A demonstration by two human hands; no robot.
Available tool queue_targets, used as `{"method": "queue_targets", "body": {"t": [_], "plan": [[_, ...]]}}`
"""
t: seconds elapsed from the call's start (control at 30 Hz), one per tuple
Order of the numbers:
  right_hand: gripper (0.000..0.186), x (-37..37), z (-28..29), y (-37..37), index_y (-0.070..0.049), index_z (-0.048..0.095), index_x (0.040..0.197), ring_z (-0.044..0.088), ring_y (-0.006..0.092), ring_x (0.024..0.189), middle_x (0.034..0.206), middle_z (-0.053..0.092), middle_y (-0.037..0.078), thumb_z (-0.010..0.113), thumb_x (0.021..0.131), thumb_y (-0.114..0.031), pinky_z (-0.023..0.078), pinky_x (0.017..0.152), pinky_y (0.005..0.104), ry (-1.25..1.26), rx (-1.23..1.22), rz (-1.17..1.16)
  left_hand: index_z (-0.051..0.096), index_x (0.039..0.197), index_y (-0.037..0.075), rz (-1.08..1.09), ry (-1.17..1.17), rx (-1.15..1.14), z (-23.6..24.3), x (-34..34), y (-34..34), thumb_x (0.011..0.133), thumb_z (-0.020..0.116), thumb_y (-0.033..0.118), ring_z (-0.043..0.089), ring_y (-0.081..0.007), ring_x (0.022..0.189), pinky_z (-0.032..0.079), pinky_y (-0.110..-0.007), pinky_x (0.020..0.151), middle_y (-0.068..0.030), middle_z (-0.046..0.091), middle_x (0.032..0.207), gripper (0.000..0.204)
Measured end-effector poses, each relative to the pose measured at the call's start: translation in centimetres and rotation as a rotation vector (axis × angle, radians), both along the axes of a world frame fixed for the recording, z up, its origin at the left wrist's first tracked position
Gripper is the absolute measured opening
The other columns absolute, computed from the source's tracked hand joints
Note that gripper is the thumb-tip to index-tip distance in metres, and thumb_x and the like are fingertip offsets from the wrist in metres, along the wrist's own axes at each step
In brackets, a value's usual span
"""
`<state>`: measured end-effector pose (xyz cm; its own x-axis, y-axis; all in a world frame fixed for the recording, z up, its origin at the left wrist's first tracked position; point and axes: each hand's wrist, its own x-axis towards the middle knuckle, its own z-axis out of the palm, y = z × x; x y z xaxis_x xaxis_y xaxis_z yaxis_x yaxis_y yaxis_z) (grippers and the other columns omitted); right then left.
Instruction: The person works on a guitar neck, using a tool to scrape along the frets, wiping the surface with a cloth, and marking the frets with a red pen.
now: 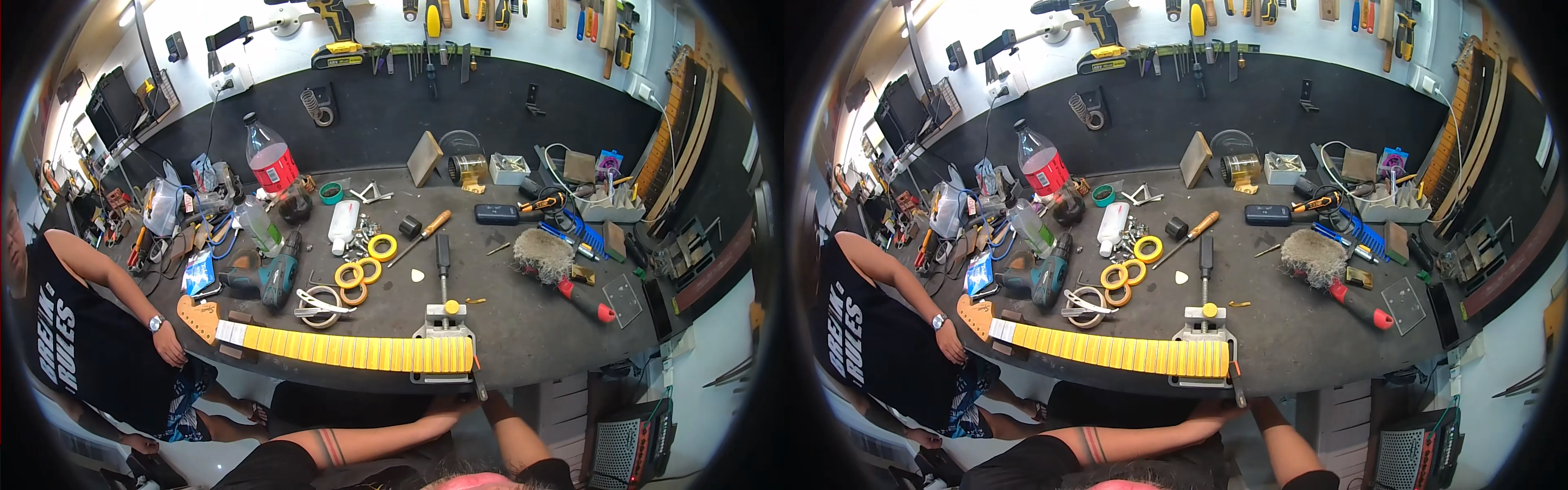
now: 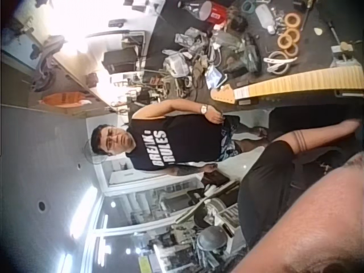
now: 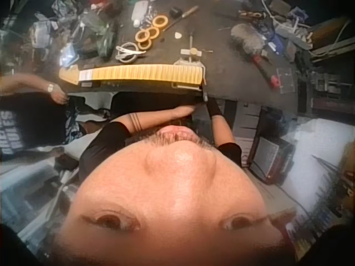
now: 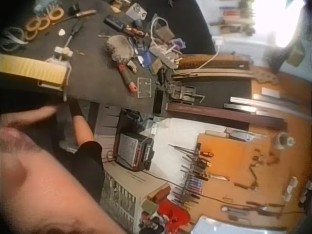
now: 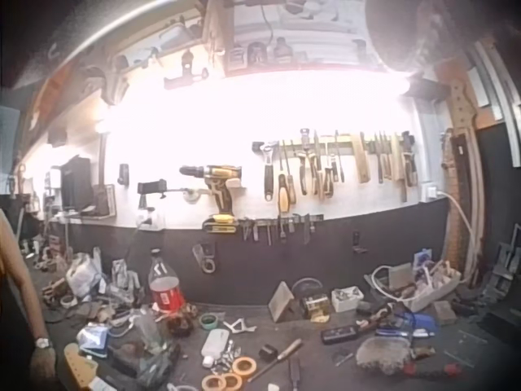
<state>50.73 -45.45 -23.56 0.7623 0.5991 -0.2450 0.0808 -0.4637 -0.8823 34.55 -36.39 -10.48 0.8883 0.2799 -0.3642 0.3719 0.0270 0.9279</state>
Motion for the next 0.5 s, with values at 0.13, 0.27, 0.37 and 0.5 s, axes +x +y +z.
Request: {"method": "queue_targets", "body": {"t": [0.13, 0.27, 0.37, 0.5], "plan": [[0.038, -4.3, -0.7, 0.1, 0.000, 0.061, 0.135, 0.063, 0.0316, 0.117, 0.129, 0.066, 0.017, 0.059, 0.099, -0.014, 0.049, 0.104, 0.0422, 0.020, 0.050, 0.023, 0.063, 0.124, -0.004, 0.066, -0.063, -0.031, -1.1, 0.1, -0.4, 0.094, 0.072, 0.041, 0.064, -0.0248, 0.111, 0.048, -0.039, 0.100, -0.0173, 0.070, 0.119, 0.055], [0.038, -4.9, -0.5, 1.2, 0.000, 0.060, 0.135, 0.063, 0.0319, 0.117, 0.130, 0.066, 0.017, 0.059, 0.099, -0.013, 0.049, 0.104, 0.0423, 0.008, 0.068, 0.041, 0.059, 0.131, -0.004, 0.052, -0.146, -0.019, 0.5, -0.2, 0.1, 0.095, 0.071, 0.043, 0.062, -0.0270, 0.117, 0.047, -0.041, 0.103, -0.0196, 0.067, 0.122, 0.061], [0.039, -4.4, -0.4, 2.1, 0.000, 0.060, 0.135, 0.063, 0.0322, 0.118, 0.130, 0.066, 0.018, 0.059, 0.099, -0.013, 0.049, 0.104, 0.0423, 0.005, 0.076, 0.043, 0.059, 0.133, -0.004, 0.013, -0.114, -0.036, 2.2, -0.1, 0.3, 0.095, 0.070, 0.045, 0.062, -0.0295, 0.118, 0.046, -0.042, 0.105, -0.0199, 0.067, 0.123, 0.063], [0.039, -1.5, -0.7, 0.9, 0.000, 0.060, 0.136, 0.063, 0.0325, 0.118, 0.130, 0.066, 0.018, 0.059, 0.099, -0.013, 0.049, 0.104, 0.0424, -0.006, 0.020, -0.006, 0.061, 0.132, -0.002, 0.005, -0.007, 0.058, 2.7, -0.3, -0.1, 0.093, 0.072, 0.052, 0.062, -0.0278, 0.121, 0.045, -0.040, 0.105, -0.0202, 0.067, 0.129, 0.067]]}}
